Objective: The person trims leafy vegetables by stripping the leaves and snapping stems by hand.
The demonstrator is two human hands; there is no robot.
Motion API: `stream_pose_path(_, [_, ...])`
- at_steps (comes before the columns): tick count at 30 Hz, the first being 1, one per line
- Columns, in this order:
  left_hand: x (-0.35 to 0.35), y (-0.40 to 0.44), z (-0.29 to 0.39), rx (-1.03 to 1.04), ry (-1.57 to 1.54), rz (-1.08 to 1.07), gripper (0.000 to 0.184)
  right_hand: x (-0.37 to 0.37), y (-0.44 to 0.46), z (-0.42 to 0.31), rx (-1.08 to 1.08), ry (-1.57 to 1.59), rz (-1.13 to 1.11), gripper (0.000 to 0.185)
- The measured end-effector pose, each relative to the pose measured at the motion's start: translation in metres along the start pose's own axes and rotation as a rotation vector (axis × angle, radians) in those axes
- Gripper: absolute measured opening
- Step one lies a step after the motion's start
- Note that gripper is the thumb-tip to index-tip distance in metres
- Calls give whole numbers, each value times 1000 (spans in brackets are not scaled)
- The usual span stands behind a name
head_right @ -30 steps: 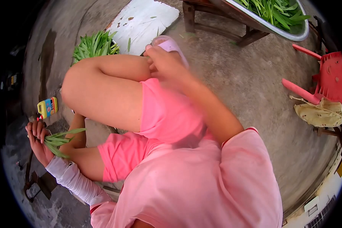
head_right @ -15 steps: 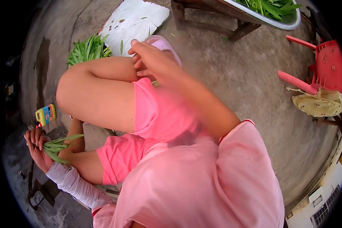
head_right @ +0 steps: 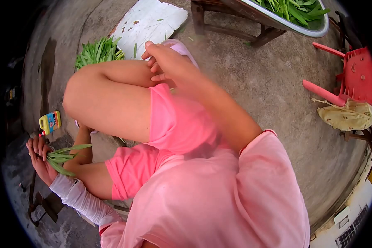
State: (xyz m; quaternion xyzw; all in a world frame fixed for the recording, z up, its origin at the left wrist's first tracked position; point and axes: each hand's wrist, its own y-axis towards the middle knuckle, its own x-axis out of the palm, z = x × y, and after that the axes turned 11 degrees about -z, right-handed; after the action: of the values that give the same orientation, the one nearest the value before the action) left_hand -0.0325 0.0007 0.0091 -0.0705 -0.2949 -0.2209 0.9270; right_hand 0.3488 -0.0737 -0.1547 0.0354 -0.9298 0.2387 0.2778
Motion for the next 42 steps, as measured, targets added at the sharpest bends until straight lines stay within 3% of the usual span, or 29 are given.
stream_pose_path(2, [-2, -1, 1, 0, -15, -46, 19, -17, 18, 16, 77, -96, 102, 37])
stream_pose_path(5, [-4, -4, 2, 5, -27, -62, 19, -25, 22, 33, -25, -164, 70, 43])
stream_pose_path(8, [-2, -5, 2, 4, -29, -58, 19, -9, 18, 22, -104, 29, 24, 43])
stream_pose_path(11, [-3, -4, 3, -2, -33, -76, 19, 14, -5, -9, -28, 161, 35, 44])
stream_pose_path(14, [-4, -5, 4, 6, -6, -62, 19, -10, 23, 13, 56, -127, 41, 31])
stream_pose_path(17, [-5, -7, 6, 16, -8, -69, 19, -12, 11, 11, 104, -120, 99, 31])
stream_pose_path(23, [-3, -9, 5, 39, -17, -65, 20, 3, 9, 4, -14, -7, 95, 43])
stream_pose_path(29, [-4, -12, 9, 43, 0, -84, 21, -20, 6, 7, 11, 172, -104, 48])
stream_pose_path(32, [-3, -15, 9, 65, 28, -58, 21, -26, 16, 21, 36, -65, 49, 52])
stream_pose_path(38, [-1, -15, 7, 65, 13, -57, 21, -4, 5, -2, 11, 201, 14, 46])
stream_pose_path(42, [-4, -14, 7, 43, -17, -43, 20, -18, 5, 4, 2, 153, 17, 37])
